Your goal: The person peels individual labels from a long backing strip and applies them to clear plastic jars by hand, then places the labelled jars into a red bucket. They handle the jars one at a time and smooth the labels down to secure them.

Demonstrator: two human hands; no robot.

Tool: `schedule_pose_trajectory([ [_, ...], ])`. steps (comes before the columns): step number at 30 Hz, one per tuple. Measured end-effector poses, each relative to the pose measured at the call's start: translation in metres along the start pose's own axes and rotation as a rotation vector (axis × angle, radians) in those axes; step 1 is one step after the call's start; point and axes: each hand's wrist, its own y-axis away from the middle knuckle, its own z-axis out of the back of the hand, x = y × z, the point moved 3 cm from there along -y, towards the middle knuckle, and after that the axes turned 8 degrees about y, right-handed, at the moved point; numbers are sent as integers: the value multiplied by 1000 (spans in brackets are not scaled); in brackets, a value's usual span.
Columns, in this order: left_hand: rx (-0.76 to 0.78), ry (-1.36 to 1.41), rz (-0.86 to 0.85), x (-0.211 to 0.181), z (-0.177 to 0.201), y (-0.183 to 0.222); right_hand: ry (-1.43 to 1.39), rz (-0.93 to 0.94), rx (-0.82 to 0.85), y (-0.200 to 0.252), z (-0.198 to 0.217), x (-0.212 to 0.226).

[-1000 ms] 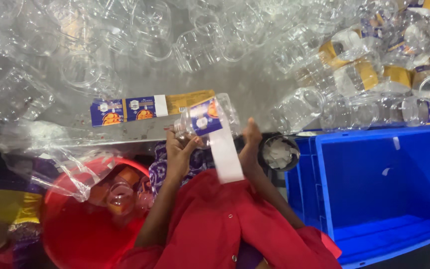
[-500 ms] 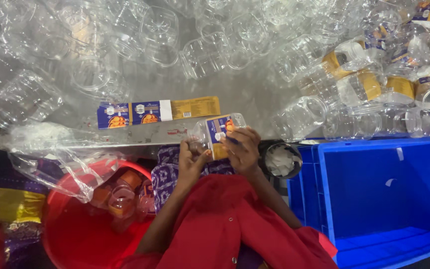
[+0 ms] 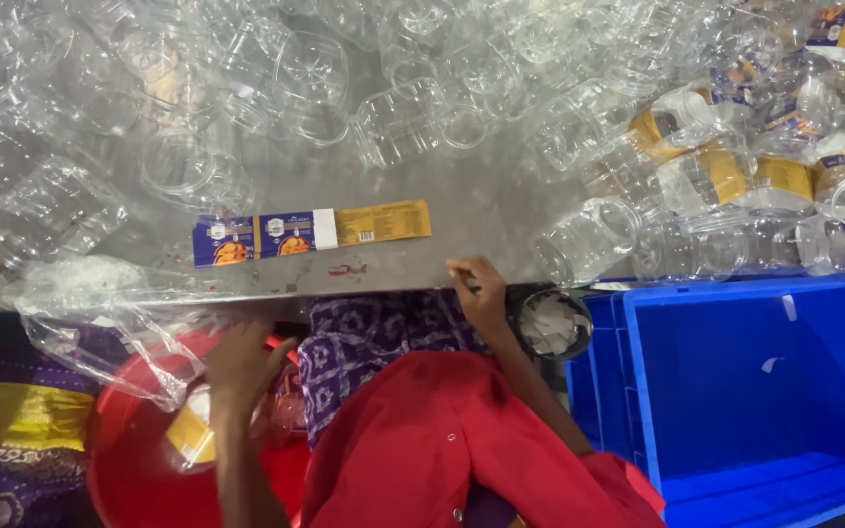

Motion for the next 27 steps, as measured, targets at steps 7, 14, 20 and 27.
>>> schedule_pose_trajectory([
  [7,-174,593,-436,-99,-102,-125,-139,-206,-38,-15,-56,-78],
  [14,23,292,-476,-123,-169,-193,-312,-215,-55,-15,-53,-93],
  [20,99,650,-555,-84,-175,-182,-354,-250,-51,-15,-56,-89],
  [27,-241,739,-263,-80,-190,-163,-92,-103,-76,-11,-54,-88],
])
